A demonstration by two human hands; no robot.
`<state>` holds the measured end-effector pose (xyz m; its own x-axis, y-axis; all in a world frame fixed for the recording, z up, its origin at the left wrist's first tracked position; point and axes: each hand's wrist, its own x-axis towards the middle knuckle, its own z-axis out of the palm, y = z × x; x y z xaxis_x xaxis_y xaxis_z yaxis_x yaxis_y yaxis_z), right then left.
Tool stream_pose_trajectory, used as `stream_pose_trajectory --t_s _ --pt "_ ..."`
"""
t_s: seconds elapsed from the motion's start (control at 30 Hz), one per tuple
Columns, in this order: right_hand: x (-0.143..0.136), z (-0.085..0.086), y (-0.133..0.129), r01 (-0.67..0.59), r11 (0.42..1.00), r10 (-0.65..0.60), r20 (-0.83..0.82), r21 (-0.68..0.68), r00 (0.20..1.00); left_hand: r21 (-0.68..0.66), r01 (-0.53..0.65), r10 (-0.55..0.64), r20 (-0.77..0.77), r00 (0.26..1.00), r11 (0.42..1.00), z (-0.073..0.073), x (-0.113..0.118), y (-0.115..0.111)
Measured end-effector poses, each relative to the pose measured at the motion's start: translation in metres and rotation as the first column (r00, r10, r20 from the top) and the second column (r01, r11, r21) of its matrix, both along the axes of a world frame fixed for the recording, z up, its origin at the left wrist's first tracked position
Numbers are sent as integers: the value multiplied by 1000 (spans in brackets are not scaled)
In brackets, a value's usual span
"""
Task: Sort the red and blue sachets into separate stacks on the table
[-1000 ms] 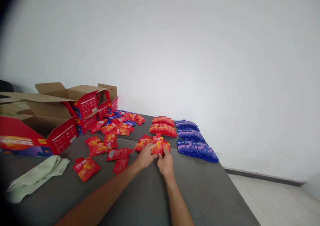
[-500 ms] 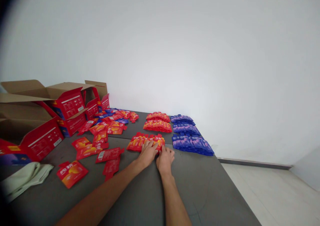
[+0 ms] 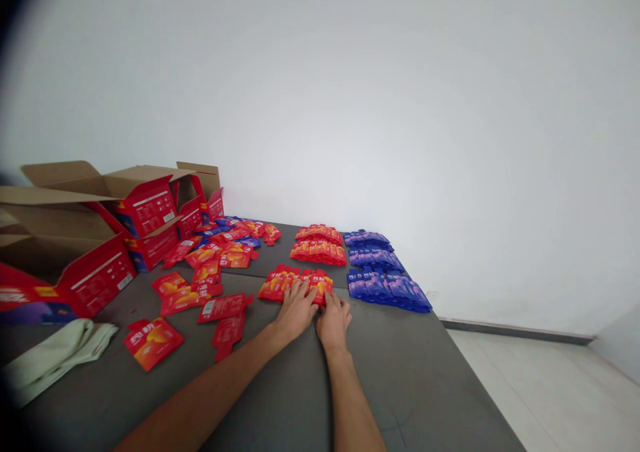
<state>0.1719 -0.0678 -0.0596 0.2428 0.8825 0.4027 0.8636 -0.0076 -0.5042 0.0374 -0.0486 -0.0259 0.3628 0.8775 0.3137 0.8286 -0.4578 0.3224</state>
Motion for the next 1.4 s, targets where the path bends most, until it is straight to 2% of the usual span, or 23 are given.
stream_pose_trajectory --t_s 0.13,0.23,0.33,0.47,0.57,0.63,0.77,0.87,1.0,1.13,1.27,1.4 --pt "-13 12 -5 -3 999 1 64 32 998 36 -20 21 -18 1000 999 8 -26 -13" --pt "-36 22 -11 -87 993 79 106 77 991 73 -66 70 -54 996 995 13 -52 -22" --pt "-63 29 -17 -185 978 170 141 94 975 116 -168 177 -69 982 979 18 -79 -28" --pt "-95 38 -20 -278 958 264 162 69 951 170 -337 353 -73 933 926 22 -109 -32" --pt "-115 42 -20 -314 947 302 143 64 942 139 -442 455 -82 887 886 20 -123 -29" --pt "-126 40 -20 -330 942 320 119 69 940 89 -469 476 -86 875 879 17 -131 -25" --pt "-138 31 -22 -345 936 339 79 66 937 -10 -439 435 -105 894 899 13 -144 -14" --pt "-138 30 -25 -350 934 346 53 77 937 -51 -396 389 -108 915 917 18 -148 -10" --pt "-134 37 -30 -377 918 384 -36 125 923 44 -345 346 6 938 937 36 -147 -15" --pt "-133 47 -33 -398 897 429 -163 193 888 118 -244 214 225 951 963 53 -143 -25" --pt "-135 54 -38 -404 889 456 -317 217 832 80 -142 95 422 902 987 60 -138 -31" --pt "-136 58 -42 -478 863 493 -470 161 732 -44 -156 151 605 782 987 56 -138 -27"
